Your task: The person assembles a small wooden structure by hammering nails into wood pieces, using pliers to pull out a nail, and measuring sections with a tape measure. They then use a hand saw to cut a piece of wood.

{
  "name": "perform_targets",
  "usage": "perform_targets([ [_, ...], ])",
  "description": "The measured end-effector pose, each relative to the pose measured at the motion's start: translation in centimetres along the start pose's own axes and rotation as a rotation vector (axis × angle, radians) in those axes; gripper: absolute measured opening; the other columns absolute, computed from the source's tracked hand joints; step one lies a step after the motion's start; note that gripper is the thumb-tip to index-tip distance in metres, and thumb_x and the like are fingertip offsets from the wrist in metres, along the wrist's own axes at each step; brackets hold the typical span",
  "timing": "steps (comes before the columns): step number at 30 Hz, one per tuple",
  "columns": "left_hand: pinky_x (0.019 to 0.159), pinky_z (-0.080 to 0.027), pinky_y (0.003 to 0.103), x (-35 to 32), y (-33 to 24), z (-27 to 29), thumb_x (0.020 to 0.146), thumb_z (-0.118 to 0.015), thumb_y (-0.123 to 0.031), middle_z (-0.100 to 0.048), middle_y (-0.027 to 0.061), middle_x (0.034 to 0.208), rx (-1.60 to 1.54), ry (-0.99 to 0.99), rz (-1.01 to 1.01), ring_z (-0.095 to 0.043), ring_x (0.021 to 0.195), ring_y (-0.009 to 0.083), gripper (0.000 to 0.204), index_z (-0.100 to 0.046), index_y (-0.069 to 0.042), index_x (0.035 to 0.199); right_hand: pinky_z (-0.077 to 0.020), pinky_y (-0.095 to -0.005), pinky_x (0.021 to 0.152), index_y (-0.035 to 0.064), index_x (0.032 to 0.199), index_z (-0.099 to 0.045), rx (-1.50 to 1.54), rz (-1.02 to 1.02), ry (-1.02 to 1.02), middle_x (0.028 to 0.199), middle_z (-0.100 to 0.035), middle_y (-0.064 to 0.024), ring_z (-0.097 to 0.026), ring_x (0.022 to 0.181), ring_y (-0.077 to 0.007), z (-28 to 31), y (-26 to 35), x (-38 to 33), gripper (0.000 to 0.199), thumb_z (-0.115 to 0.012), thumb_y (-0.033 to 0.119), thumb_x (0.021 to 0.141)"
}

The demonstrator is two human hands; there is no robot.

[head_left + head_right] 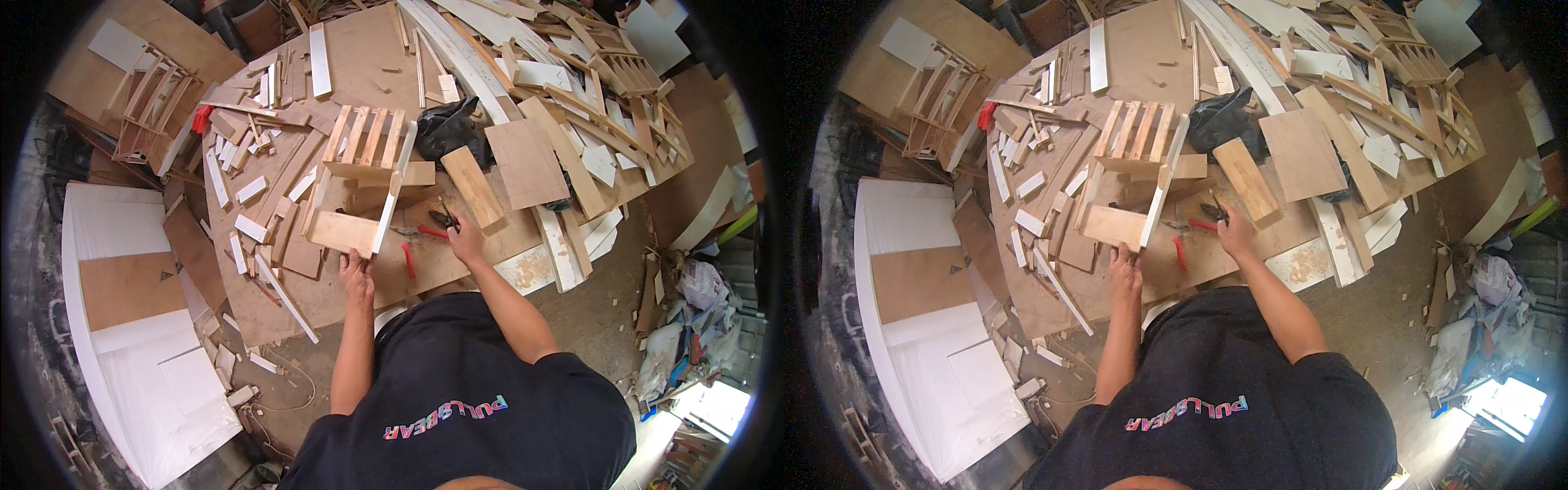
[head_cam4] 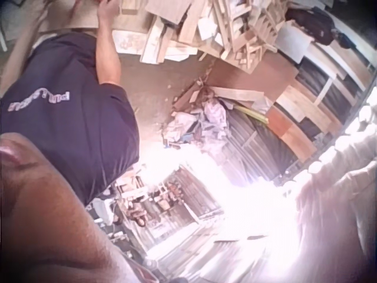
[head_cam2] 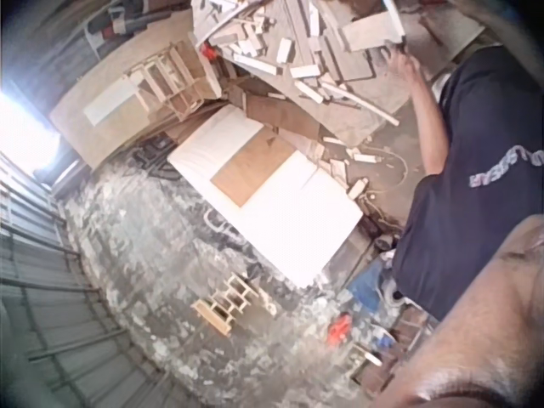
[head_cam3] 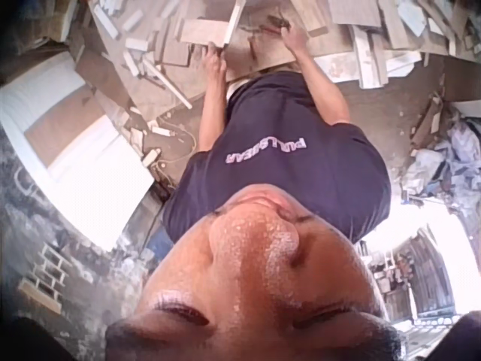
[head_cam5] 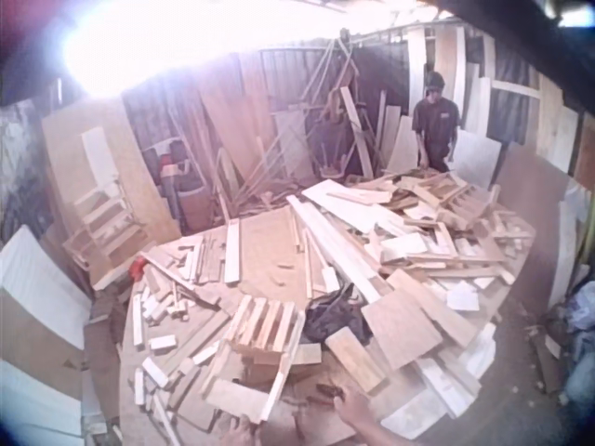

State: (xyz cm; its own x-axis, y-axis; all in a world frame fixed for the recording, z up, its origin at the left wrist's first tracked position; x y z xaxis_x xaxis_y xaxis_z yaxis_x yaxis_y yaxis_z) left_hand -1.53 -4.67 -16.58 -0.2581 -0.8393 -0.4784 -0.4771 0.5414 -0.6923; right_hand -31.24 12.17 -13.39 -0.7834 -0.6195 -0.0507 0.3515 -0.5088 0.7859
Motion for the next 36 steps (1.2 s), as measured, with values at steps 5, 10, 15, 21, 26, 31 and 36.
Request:
perform_targets([
  [5, 0.081, -0.06, 0.038, -0.1, 1.0, -3.1, 0.101, -0.068, -0.024, -0.068, 0.0106, 0.111, 0.155, 0.007, 0.05, -0.069, 0.101, 0.0224, 0.028, -0.056, -0.005, 0.119, -0.0563, -0.0384, 0.089, 0.0089, 0.135, -0.063, -0.015, 0.2, -0.076, 0.123, -0.067, -0.0165, -0.07, 0.103, -0.0304, 1.2, 2.6, 0.1, 0.051, -0.069, 0.012, 0.085],
  [10, 0.066, -0.053, 0.03, -0.3, -0.4, 1.2, 0.099, -0.07, -0.029, -0.068, 0.0059, 0.1, 0.715, -0.161, 0.144, -0.067, 0.087, 0.0165, 0.031, -0.061, -0.004, 0.113, -0.0558, -0.0364, 0.09, 0.007, 0.134, -0.062, -0.002, 0.167, -0.023, 0.12, -0.067, -0.0174, -0.07, 0.101, -0.0302, 2.1, 2.7, -0.1, 0.049, -0.069, 0.013, 0.086],
  [15, 0.089, -0.054, 0.038, 2.9, -9.5, 3.1, 0.095, -0.072, -0.032, -0.067, 0.0125, 0.109, 0.998, -0.298, -0.444, -0.067, 0.096, 0.0255, 0.043, -0.063, 0.002, 0.12, -0.0553, -0.0356, 0.09, 0.0051, 0.138, -0.059, 0.29, 0.017, 0.322, 0.119, -0.067, -0.0198, -0.071, 0.096, -0.0278, -2.2, 6.0, -0.1, 0.05, -0.07, 0.027, 0.094],
  [21, 0.097, -0.05, 0.05, 6.4, -14.6, -3.8, 0.098, -0.064, -0.041, -0.066, 0.0266, 0.116, 1.278, -0.241, -0.628, -0.066, 0.108, 0.0411, 0.059, -0.054, 0.001, 0.138, -0.0432, -0.0441, 0.109, -0.006, 0.155, -0.03, 0.348, 0.106, 0.377, 0.144, -0.052, -0.0304, -0.057, 0.129, -0.0392, -8.9, 10.2, 1.5, 0.086, -0.065, 0.046, 0.096],
  [26, 0.09, -0.047, 0.059, 11.9, -9.6, -4.3, 0.106, -0.045, -0.043, -0.068, 0.0324, 0.101, 1.531, -0.062, -0.406, -0.062, 0.104, 0.0543, 0.048, -0.058, 0.001, 0.12, -0.0325, -0.0441, 0.118, -0.0025, 0.159, -0.021, 0.394, -0.067, 0.172, 0.156, -0.039, -0.0285, -0.041, 0.144, -0.0414, -11.6, 8.5, 2.8, 0.08, -0.063, 0.03, 0.099],
  [31, 0.086, -0.046, 0.06, 5.7, -10.2, -3.1, 0.107, -0.045, -0.034, -0.067, 0.0334, 0.102, 1.463, -0.131, -0.405, -0.061, 0.1, 0.0551, 0.038, -0.059, 0.001, 0.109, -0.0322, -0.0442, 0.119, -0.0001, 0.158, -0.027, 0.393, 0.133, 0.058, 0.156, -0.041, -0.0258, -0.041, 0.144, -0.0396, -10.3, 10.4, 1.5, 0.071, -0.059, 0.018, 0.097],
  [36, 0.093, -0.047, 0.051, -2.2, -11.6, 2.1, 0.106, -0.049, -0.025, -0.064, 0.0296, 0.116, 1.163, -0.07, -0.499, -0.062, 0.107, 0.0465, 0.038, -0.053, 0.001, 0.134, -0.0322, -0.0412, 0.119, 0.0028, 0.16, -0.026, 0.4, 0.258, 0.22, 0.158, -0.039, -0.0235, -0.04, 0.146, -0.0374, -9.9, 12.6, -3.6, 0.07, -0.056, 0.019, 0.098],
])
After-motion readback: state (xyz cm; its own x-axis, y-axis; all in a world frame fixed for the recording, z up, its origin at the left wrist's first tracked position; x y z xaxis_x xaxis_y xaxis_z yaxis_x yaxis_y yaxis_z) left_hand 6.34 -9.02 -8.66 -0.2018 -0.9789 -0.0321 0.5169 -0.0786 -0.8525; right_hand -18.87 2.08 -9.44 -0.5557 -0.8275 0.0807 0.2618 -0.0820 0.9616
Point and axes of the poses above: each hand's wrist, its own x-axis towards the middle knuckle, its own z-axis out of the back of the hand, y = z × x, the point moved 10 cm from there along x, towards the middle knuckle
